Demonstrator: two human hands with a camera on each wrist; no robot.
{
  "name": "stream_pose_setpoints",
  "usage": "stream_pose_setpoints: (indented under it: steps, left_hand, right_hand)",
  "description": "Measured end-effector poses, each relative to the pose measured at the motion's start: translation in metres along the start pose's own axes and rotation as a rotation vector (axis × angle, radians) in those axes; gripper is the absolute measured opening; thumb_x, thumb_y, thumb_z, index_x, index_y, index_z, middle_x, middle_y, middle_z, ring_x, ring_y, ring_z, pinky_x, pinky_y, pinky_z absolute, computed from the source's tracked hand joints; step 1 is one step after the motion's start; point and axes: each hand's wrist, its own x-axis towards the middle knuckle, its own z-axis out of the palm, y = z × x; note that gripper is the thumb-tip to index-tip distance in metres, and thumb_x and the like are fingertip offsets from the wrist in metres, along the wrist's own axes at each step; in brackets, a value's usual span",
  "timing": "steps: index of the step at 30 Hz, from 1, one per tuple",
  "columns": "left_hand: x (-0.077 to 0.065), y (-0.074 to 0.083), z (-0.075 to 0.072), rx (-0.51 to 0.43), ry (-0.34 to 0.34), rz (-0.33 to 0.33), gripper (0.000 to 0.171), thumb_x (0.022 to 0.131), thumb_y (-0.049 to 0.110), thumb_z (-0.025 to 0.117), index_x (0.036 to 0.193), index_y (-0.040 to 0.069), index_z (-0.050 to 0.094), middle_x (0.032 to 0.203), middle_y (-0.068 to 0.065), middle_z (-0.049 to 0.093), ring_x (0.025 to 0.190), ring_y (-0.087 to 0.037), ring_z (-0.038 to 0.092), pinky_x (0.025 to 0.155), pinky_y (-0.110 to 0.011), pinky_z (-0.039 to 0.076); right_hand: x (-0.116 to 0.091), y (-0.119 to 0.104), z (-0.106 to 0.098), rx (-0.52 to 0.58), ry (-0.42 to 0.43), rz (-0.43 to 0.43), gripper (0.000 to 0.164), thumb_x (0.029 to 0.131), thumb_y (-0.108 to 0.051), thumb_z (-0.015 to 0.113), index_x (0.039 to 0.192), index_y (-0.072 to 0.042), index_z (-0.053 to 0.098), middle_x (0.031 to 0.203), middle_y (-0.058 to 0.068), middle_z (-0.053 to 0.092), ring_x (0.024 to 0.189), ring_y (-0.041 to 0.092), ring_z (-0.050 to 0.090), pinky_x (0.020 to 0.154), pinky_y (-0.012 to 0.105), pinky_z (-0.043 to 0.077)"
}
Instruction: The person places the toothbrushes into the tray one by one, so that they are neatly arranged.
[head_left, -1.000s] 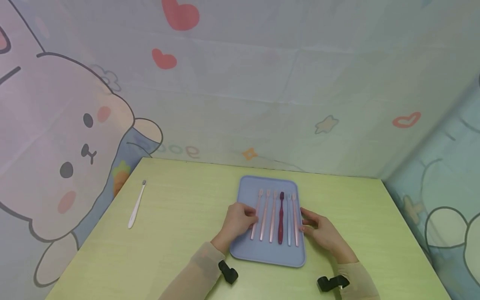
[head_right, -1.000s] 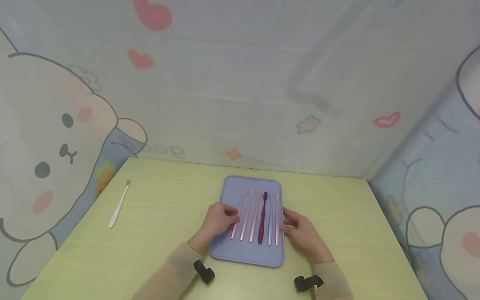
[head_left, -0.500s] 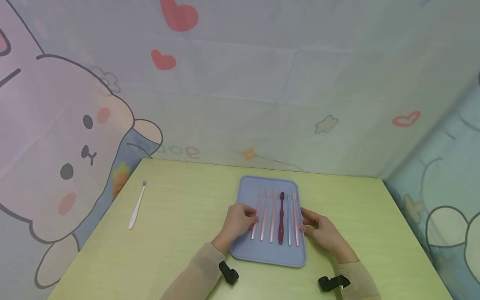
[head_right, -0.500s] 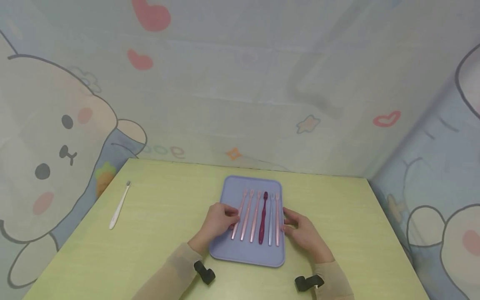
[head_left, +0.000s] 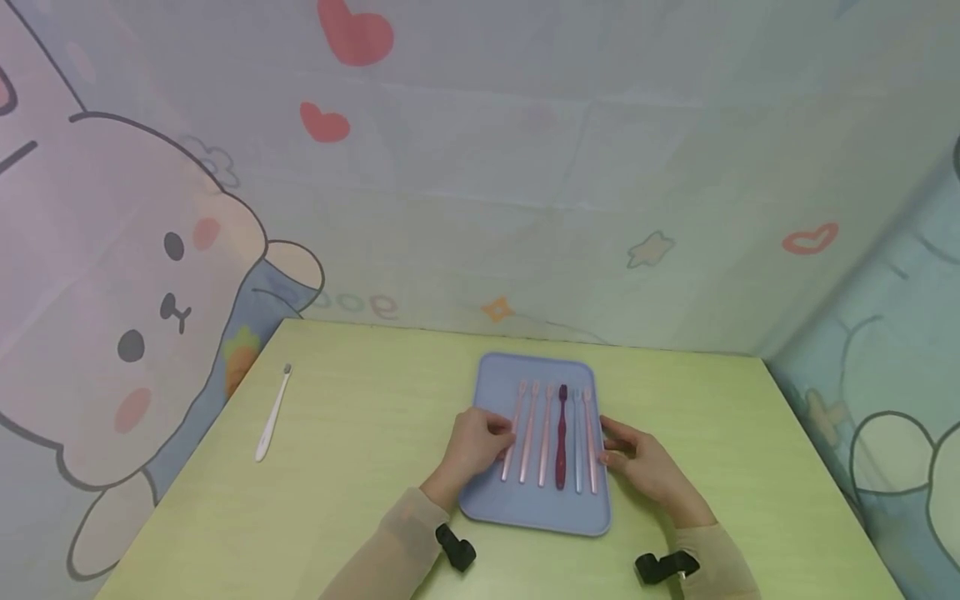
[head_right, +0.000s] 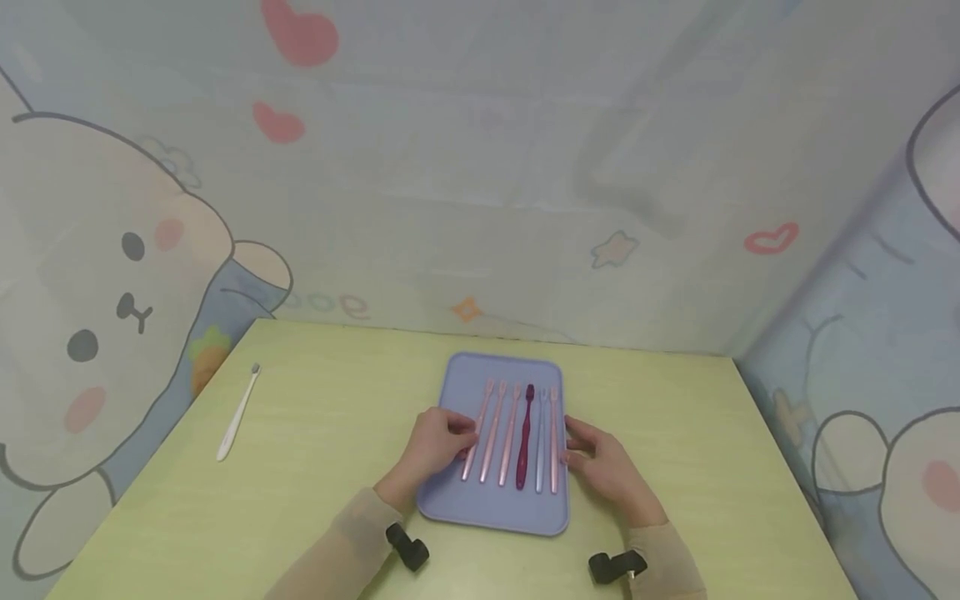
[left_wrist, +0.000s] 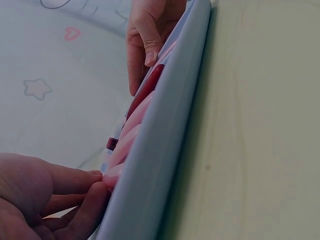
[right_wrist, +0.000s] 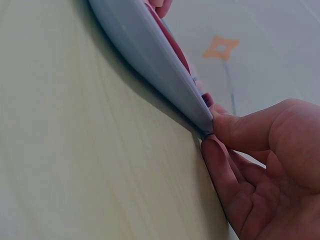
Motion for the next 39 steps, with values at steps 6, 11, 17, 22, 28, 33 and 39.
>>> stream_pose_setpoints:
  steps: [6,11,17,22,28,33,39]
  left_hand:
    - [0.0,0.003,-0.001,-0.006,-0.002,0.004,0.017,0.091,0.0,0.079,0.106,-0.009,0.079,0.086,-0.011,0.076,0.065,-0.013,0.072,0.06,-0.027,0.062]
    - [0.001,0.004,-0.001,-0.009,0.001,0.008,0.016,0.092,0.001,0.079,0.105,-0.008,0.08,0.085,-0.01,0.076,0.064,-0.012,0.071,0.061,-0.027,0.062]
    - [0.002,0.004,-0.004,-0.047,0.003,0.004,0.016,0.093,0.0,0.078,0.107,-0.008,0.079,0.086,-0.01,0.075,0.063,-0.015,0.072,0.058,-0.028,0.062]
    - [0.005,0.006,-0.009,-0.058,0.022,0.017,0.016,0.091,0.0,0.079,0.106,-0.006,0.079,0.086,-0.01,0.074,0.062,-0.014,0.07,0.057,-0.029,0.061]
    - [0.008,0.0,-0.027,-0.077,0.013,0.033,0.018,0.092,0.001,0.077,0.11,-0.004,0.08,0.086,-0.007,0.075,0.064,-0.014,0.069,0.059,-0.027,0.059]
    - [0.01,-0.009,-0.062,-0.091,0.026,0.05,0.021,0.095,0.002,0.075,0.114,-0.005,0.079,0.091,-0.007,0.075,0.071,-0.018,0.071,0.063,-0.031,0.062]
    - [0.002,-0.034,-0.119,-0.09,0.092,-0.022,0.023,0.097,0.002,0.073,0.117,-0.007,0.077,0.095,-0.011,0.075,0.078,-0.027,0.074,0.066,-0.033,0.064]
  right_hand:
    - [-0.001,-0.003,-0.002,-0.011,0.001,-0.007,0.063,0.101,-0.006,0.071,0.158,0.004,0.046,0.135,0.023,0.069,0.125,0.038,0.066,0.117,0.059,0.04]
    - [0.0,-0.002,-0.002,-0.016,0.005,-0.007,0.063,0.102,-0.006,0.071,0.159,0.003,0.046,0.136,0.022,0.069,0.126,0.037,0.066,0.118,0.058,0.04]
    - [0.001,-0.003,-0.005,-0.013,0.006,-0.012,0.063,0.101,-0.004,0.07,0.159,0.004,0.045,0.134,0.023,0.069,0.126,0.039,0.065,0.119,0.06,0.038]
    - [0.001,-0.003,-0.007,-0.014,0.011,-0.007,0.063,0.101,-0.004,0.071,0.159,0.004,0.046,0.133,0.023,0.07,0.126,0.039,0.065,0.119,0.06,0.039]
    - [-0.001,-0.002,-0.005,-0.022,0.005,-0.003,0.064,0.101,-0.006,0.072,0.158,0.004,0.046,0.13,0.023,0.072,0.127,0.04,0.064,0.119,0.062,0.038]
    - [0.0,0.0,-0.002,-0.023,0.015,0.009,0.063,0.102,-0.006,0.071,0.159,0.002,0.046,0.132,0.021,0.071,0.129,0.039,0.063,0.12,0.061,0.037]
    - [0.002,0.002,0.001,-0.027,0.01,-0.007,0.064,0.101,-0.006,0.072,0.158,0.003,0.046,0.132,0.022,0.071,0.128,0.04,0.064,0.119,0.06,0.038]
